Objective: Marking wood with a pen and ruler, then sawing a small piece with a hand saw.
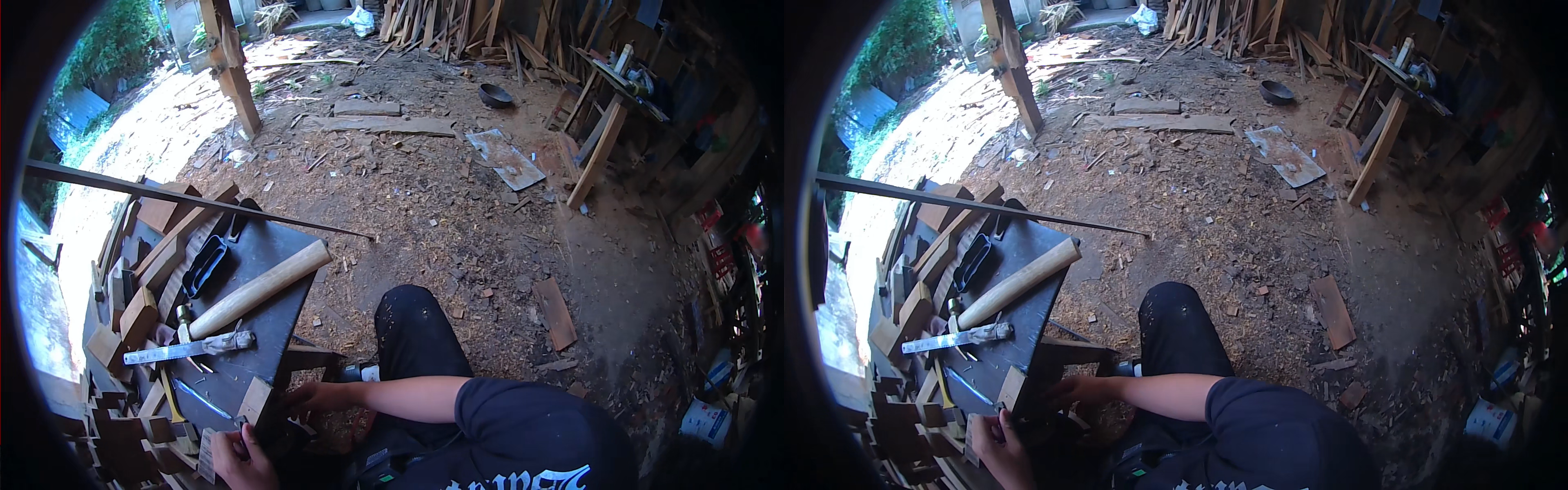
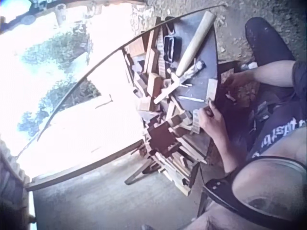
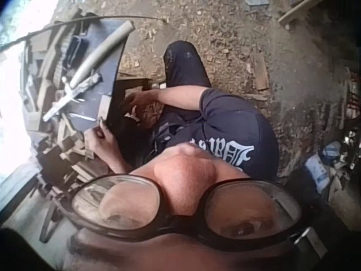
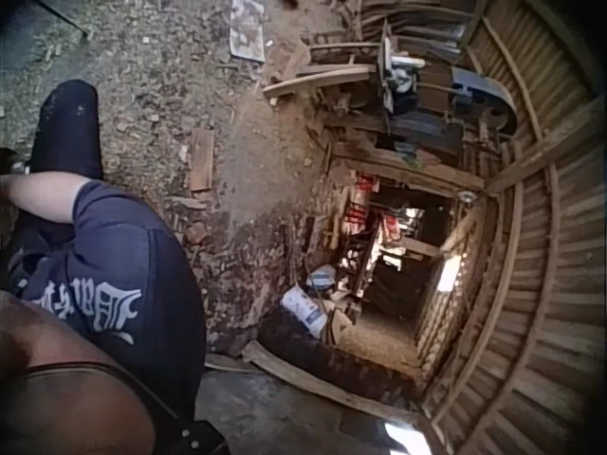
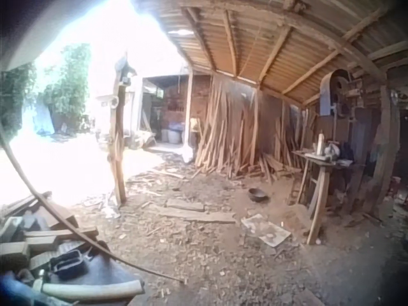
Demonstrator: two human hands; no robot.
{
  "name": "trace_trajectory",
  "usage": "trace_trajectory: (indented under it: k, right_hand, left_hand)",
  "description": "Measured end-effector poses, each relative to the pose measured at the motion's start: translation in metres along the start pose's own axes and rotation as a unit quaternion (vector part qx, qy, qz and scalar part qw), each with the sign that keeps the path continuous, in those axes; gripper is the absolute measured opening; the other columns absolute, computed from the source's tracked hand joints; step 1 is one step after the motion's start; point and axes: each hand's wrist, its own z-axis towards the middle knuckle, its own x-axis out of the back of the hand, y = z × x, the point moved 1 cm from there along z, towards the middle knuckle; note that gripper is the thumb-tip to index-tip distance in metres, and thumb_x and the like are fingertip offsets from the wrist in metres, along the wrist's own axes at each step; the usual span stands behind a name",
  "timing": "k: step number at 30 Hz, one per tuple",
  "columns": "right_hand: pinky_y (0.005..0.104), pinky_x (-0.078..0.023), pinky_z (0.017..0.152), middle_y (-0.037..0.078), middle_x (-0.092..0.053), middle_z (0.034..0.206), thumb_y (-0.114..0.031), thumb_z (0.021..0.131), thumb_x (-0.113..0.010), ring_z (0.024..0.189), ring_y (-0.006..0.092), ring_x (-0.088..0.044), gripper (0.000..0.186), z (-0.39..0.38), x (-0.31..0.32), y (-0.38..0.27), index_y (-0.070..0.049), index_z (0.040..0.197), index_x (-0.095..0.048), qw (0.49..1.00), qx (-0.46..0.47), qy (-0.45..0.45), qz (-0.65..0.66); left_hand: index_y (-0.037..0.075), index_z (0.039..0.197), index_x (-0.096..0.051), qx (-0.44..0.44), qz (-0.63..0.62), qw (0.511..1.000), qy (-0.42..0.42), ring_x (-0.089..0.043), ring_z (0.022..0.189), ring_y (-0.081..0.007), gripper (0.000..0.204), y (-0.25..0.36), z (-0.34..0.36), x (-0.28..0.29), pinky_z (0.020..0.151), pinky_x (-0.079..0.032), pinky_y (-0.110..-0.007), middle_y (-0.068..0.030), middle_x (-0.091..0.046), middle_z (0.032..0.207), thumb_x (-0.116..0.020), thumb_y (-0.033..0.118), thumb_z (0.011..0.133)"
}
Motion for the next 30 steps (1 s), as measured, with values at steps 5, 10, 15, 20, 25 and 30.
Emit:
trace_trajectory:
  k: [5,10,15,20,25,30]
  right_hand:
    - [0.0372,-0.061,0.082,0.009,-0.070,0.122,-0.031,0.105,-0.062,0.102,0.0201,-0.070,0.045,0.004,0.004,0.006,-0.005,0.141,-0.058,0.991,-0.079,-0.032,0.104]
    - [0.0387,-0.062,0.080,0.011,-0.071,0.116,-0.027,0.108,-0.057,0.089,0.0231,-0.073,0.042,-0.002,0.006,-0.006,-0.001,0.141,-0.058,0.956,0.110,-0.050,-0.266]
    - [0.0384,-0.062,0.083,0.010,-0.069,0.124,-0.021,0.103,-0.065,0.096,0.0236,-0.071,0.054,0.014,0.011,0.021,-0.009,0.153,-0.048,0.988,0.112,-0.043,-0.102]
    - [0.0375,-0.062,0.083,0.009,-0.068,0.130,-0.021,0.099,-0.071,0.101,0.0224,-0.070,0.068,0.016,0.018,0.013,-0.015,0.159,-0.040,0.993,-0.037,-0.023,0.109]
    - [0.0376,-0.061,0.086,0.009,-0.065,0.135,-0.027,0.097,-0.073,0.109,0.0205,-0.068,0.069,0.037,0.044,0.051,-0.013,0.158,-0.043,0.989,0.038,-0.034,-0.141]
    - [0.0328,-0.059,0.083,0.009,-0.071,0.124,-0.022,0.097,-0.071,0.111,0.0182,-0.068,0.050,0.004,0.011,0.001,-0.006,0.144,-0.061,0.993,0.034,0.049,0.101]
  left_hand:
    - [0.001,0.076,-0.060,0.004,0.007,1.000,0.005,-0.046,0.060,-0.0279,0.031,0.000,-0.002,0.001,0.057,-0.038,-0.042,-0.0105,-0.047,0.067,-0.079,0.018,0.093]
    - [0.001,0.076,-0.060,0.012,0.021,1.000,0.003,-0.046,0.060,-0.0274,0.032,-0.001,-0.004,0.002,0.057,-0.038,-0.041,-0.0099,-0.046,0.066,-0.078,0.020,0.094]
    - [0.001,0.076,-0.059,0.011,0.011,1.000,-0.002,-0.045,0.059,-0.0272,0.034,0.000,-0.002,-0.002,0.057,-0.038,-0.042,-0.0099,-0.047,0.066,-0.079,0.021,0.094]
    - [0.001,0.075,-0.059,0.003,0.002,1.000,0.009,-0.044,0.057,-0.0271,0.034,0.000,-0.002,0.003,0.056,-0.038,-0.042,-0.0104,-0.047,0.065,-0.079,0.021,0.094]
    - [0.000,0.074,-0.059,0.000,-0.007,1.000,0.001,-0.044,0.057,-0.0274,0.035,0.000,0.001,0.001,0.056,-0.038,-0.042,-0.0109,-0.047,0.064,-0.079,0.021,0.094]
    - [0.001,0.075,-0.059,-0.007,0.040,0.999,0.010,-0.046,0.058,-0.0321,0.034,0.002,-0.002,0.002,0.057,-0.040,-0.045,-0.0133,-0.050,0.064,-0.079,0.021,0.093]
